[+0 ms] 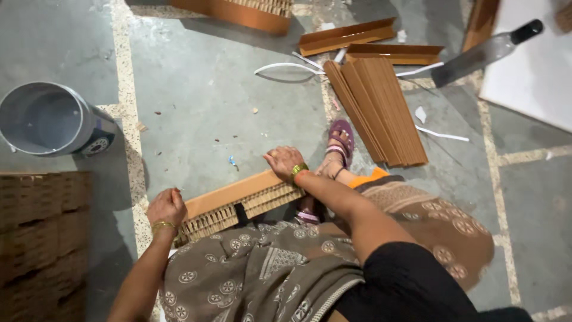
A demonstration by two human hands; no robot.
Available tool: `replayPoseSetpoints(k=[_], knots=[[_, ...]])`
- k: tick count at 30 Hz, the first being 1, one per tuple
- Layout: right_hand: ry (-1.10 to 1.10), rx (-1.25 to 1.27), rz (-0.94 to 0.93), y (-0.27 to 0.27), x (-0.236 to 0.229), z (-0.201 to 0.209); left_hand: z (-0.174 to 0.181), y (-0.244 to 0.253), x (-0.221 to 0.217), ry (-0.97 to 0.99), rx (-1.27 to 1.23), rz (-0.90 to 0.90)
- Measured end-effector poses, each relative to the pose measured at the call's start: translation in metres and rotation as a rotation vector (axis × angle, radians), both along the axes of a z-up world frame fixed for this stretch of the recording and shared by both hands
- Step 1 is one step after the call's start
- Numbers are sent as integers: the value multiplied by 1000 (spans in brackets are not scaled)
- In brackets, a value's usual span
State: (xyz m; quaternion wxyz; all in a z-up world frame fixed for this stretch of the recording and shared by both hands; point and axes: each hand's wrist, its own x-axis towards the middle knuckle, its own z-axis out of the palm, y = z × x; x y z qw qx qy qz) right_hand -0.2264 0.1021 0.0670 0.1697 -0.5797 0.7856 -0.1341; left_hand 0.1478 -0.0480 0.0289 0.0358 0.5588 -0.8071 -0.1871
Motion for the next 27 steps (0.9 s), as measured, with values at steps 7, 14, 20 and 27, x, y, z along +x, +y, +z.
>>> replayPoseSetpoints(k=[7, 14, 20, 27], knots=[[77, 239, -2, -9, 1, -28, -4, 22, -14, -186, -231, -296], [-32, 231, 126, -35, 82, -50, -40, 42, -131, -143, -58, -378], [-97, 228, 69, -29, 87, -15, 3, 62, -158, -173, 160, -195], [-69, 140, 78, -26, 88, -21, -10, 58, -152, -78, 9, -281]])
